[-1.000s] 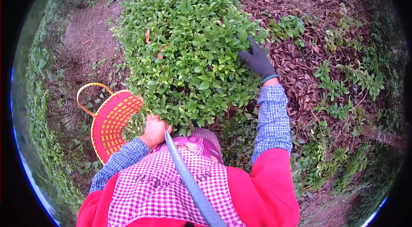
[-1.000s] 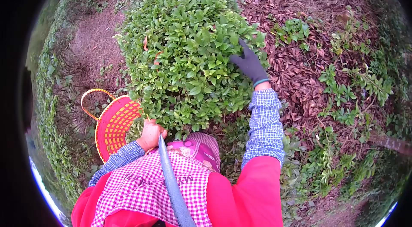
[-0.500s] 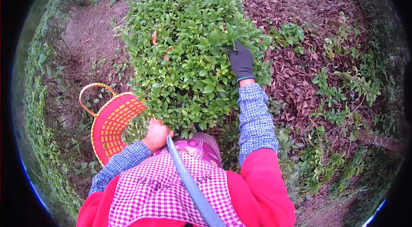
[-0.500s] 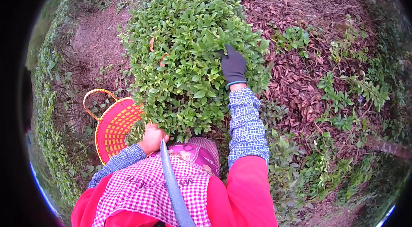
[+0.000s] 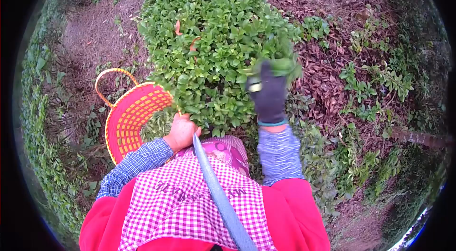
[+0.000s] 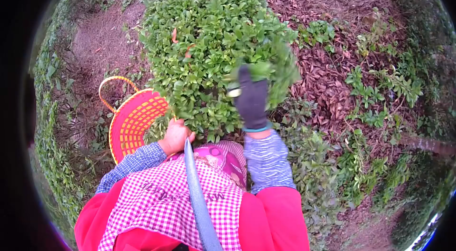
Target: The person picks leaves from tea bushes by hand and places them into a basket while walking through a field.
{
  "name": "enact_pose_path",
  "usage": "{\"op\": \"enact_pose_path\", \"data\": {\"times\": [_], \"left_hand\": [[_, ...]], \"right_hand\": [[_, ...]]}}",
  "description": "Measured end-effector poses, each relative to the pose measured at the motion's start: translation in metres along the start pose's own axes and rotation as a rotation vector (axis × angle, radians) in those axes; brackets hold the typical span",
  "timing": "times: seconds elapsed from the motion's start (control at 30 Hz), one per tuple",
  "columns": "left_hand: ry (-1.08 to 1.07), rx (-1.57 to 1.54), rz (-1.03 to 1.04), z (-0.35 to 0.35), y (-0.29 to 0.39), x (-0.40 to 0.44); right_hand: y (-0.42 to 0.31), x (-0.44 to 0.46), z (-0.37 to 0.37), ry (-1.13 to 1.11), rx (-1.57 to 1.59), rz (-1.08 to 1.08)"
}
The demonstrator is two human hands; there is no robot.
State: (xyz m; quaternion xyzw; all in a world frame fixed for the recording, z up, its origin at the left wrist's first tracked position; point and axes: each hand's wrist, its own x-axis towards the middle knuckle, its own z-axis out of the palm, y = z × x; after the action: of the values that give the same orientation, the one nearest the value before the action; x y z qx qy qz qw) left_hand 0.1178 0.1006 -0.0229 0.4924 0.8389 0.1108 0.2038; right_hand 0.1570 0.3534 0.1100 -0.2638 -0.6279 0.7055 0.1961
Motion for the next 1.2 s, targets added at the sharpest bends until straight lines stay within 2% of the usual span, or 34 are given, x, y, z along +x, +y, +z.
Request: {"op": "enact_pose_path", "data": {"times": [0.07,0.1,0.13,0.17,0.2,0.23,0.3,0.33,0.37,0.43,0.5,0.63,0.7,0.77,0.87,0.9,1.0,1.03,1.1,1.13,1.2], "left_hand": [[-0.111,0.035,-0.016,-0.004,0.009,0.002],[-0.170,0.052,-0.029,-0.005,0.009,0.001],[0.118,-0.071,0.082,0.023,-0.002,-0.001],[0.406,-0.197,0.191,0.062,-0.015,-0.005],[0.376,-0.366,0.127,0.065,-0.015,-0.013],[0.359,-0.536,0.060,0.067,-0.016,-0.020],[0.013,0.076,0.003,0.011,-0.003,-0.016],[-0.135,0.042,-0.011,0.001,-0.002,-0.016],[-0.139,0.029,-0.012,0.003,-0.005,-0.019],[-0.034,-0.012,-0.001,0.007,-0.013,-0.024],[-0.022,-0.006,0.011,0.007,-0.013,-0.024],[-0.020,0.008,0.015,0.007,-0.010,-0.021],[-0.022,0.018,0.013,0.007,-0.012,-0.017],[-0.040,-0.033,-0.006,0.008,-0.012,-0.017],[-0.010,-0.023,-0.001,0.009,-0.013,-0.011],[-0.006,0.002,-0.003,0.012,-0.013,-0.012],[-0.030,-0.042,-0.010,0.011,-0.015,-0.012],[-0.048,-0.047,-0.019,0.009,-0.014,-0.010],[-0.079,-0.032,-0.039,0.008,-0.011,-0.007],[-0.075,-0.024,-0.049,0.010,-0.011,-0.007],[-0.104,-0.019,-0.072,0.007,-0.011,-0.009]], "right_hand": [[0.061,-0.014,0.053,-0.176,-0.336,-0.378],[0.087,-0.026,0.080,-0.298,-0.454,-0.451],[0.101,-0.041,0.103,-0.457,-0.566,-0.427],[0.094,-0.054,0.119,-0.675,-0.688,-0.309],[0.086,-0.060,0.121,-0.676,-0.691,-0.305],[0.080,-0.065,0.119,-0.617,-0.611,-0.209],[0.104,-0.056,0.092,-0.391,-0.591,-0.360],[0.127,-0.046,0.060,-0.220,-0.644,-0.601],[0.110,-0.043,0.032,-0.082,-0.684,-0.521],[0.137,-0.030,-0.023,0.128,-0.853,-0.298],[0.110,-0.018,-0.025,0.292,-0.650,0.055],[0.114,0.027,-0.013,0.116,-0.861,-0.033],[0.151,0.046,-0.013,0.043,-0.965,-0.481],[0.145,0.045,-0.011,0.067,-1.049,-0.449],[0.106,0.012,-0.013,0.105,-0.234,0.070],[0.083,-0.005,-0.011,0.073,-0.017,0.054],[0.088,0.004,-0.048,0.146,-0.182,-0.067],[0.100,0.022,-0.071,0.173,-0.742,-0.195],[0.116,0.058,-0.086,0.189,-1.289,-0.324],[0.120,0.078,-0.086,0.181,-0.917,-0.179],[0.121,0.101,-0.078,0.172,-0.543,-0.030]]}}
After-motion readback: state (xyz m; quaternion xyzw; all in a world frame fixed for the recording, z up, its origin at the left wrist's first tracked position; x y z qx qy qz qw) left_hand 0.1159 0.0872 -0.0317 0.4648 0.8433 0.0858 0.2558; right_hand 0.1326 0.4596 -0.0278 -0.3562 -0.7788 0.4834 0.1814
